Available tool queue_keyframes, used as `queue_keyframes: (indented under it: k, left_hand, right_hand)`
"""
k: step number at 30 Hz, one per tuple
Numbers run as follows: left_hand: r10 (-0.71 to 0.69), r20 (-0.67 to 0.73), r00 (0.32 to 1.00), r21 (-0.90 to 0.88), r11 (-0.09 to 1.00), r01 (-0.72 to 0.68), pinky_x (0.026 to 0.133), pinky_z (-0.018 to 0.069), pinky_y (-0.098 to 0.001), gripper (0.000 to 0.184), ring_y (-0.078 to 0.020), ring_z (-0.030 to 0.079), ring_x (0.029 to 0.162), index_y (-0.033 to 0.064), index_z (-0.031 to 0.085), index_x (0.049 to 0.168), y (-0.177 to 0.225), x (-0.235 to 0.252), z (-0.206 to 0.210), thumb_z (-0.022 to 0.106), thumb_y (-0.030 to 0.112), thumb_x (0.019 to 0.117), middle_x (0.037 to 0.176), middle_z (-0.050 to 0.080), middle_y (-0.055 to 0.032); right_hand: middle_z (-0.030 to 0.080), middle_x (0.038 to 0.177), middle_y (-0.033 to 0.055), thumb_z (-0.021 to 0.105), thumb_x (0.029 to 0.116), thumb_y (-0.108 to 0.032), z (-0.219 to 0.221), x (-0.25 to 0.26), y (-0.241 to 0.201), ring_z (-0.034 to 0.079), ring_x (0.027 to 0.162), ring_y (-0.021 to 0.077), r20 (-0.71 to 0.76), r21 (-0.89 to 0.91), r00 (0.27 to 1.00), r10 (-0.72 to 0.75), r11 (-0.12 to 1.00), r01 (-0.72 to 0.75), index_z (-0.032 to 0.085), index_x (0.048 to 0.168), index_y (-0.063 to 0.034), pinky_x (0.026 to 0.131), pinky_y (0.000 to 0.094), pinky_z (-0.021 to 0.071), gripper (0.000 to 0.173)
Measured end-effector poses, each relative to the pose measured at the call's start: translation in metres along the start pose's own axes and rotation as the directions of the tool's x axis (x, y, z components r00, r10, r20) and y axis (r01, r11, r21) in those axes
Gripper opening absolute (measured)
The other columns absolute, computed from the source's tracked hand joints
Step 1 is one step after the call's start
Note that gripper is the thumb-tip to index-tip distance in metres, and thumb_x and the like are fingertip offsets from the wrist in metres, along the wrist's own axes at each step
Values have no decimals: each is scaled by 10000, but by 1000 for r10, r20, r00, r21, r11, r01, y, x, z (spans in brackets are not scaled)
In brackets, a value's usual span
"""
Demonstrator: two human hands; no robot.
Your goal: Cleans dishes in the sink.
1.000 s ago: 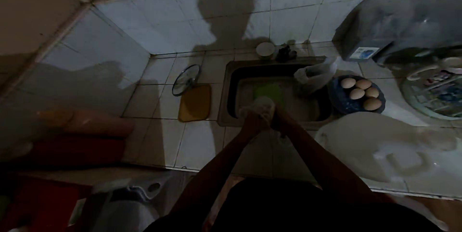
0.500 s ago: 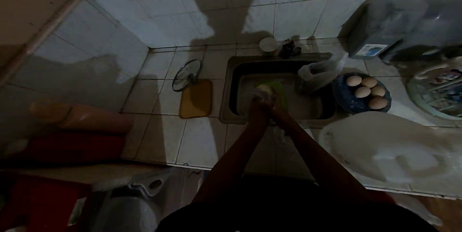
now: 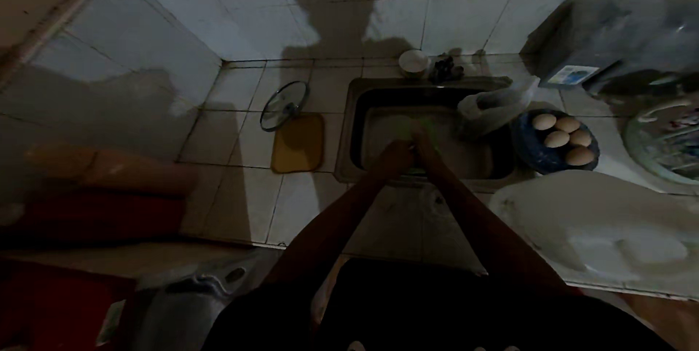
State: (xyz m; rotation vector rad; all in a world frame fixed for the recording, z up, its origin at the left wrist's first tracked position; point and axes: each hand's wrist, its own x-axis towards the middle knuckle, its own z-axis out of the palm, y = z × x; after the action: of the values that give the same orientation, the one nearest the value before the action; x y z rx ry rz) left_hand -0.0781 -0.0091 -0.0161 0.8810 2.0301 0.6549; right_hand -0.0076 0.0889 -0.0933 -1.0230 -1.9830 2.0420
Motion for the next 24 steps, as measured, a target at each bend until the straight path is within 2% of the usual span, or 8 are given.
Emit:
queue_keyframes:
  k: [3,6,8,10,14,19,22,24]
  left_hand:
    - [-3,-21,1000,25,1000,4,925,507,-519,290,-366,639,1042,-32,650,1247,-6,-19,1,537,170,1072,1150,658,-259]
    - [-82,-74,994,236,967,98,1057,479,-507,386,-382,573,1271,82,569,1442,-28,-41,11,518,107,1060,1430,533,-236]
    - [-62,17,998,425,904,49,1121,425,-514,501,-420,474,1376,71,494,1501,-55,-47,28,558,62,1005,1533,409,-273]
    - [6,158,987,467,881,-80,1192,270,-599,592,-457,317,1478,68,449,1539,-74,-45,47,632,134,980,1598,319,-287]
    - [160,103,982,390,901,-188,1218,218,-579,615,-411,331,1493,41,463,1523,-50,0,96,581,393,1031,1586,395,-239]
    - [58,85,995,302,950,-81,1195,259,-596,535,-407,391,1457,4,466,1504,-37,46,116,542,293,1060,1545,452,-237]
    - [13,98,995,113,993,-24,1120,431,-509,393,-349,561,1310,-8,573,1378,-41,56,96,506,232,1075,1386,592,-224]
    - [25,159,987,87,995,-39,1088,455,-511,397,-350,588,1268,-9,572,1366,-49,65,90,543,247,1063,1347,611,-225]
  right_hand:
    - [439,1526,256,386,1086,-503,-20,1,5,520,1300,443,-46,-24,998,39,999,-40,299,1603,-143,1003,632,463,637]
    - [372,1577,232,396,1087,-500,-44,-12,1,513,1307,456,-179,72,974,139,989,-128,243,1617,-175,954,638,501,641]
    - [350,1588,239,415,1094,-451,-58,-11,10,526,1287,482,-256,102,954,156,986,-134,195,1634,-190,917,657,520,638]
    - [335,1600,233,420,1101,-413,-66,-16,10,506,1310,478,-309,127,935,174,982,-141,172,1640,-210,936,662,504,628]
    - [304,1625,219,415,1101,-413,-75,-23,7,473,1350,470,-384,111,908,168,985,-135,164,1645,-214,955,667,486,631]
    - [322,1587,288,421,1108,-348,-89,-34,11,535,1274,481,-503,29,858,105,994,-105,181,1641,-195,927,609,527,604]
    - [328,1572,306,476,1092,-318,-95,-31,19,519,1277,477,-597,50,787,156,986,-158,195,1639,-182,955,577,515,630]
    - [323,1576,311,511,1076,-329,-96,-26,27,475,1329,479,-637,49,754,162,984,-169,200,1638,-166,1019,590,466,663]
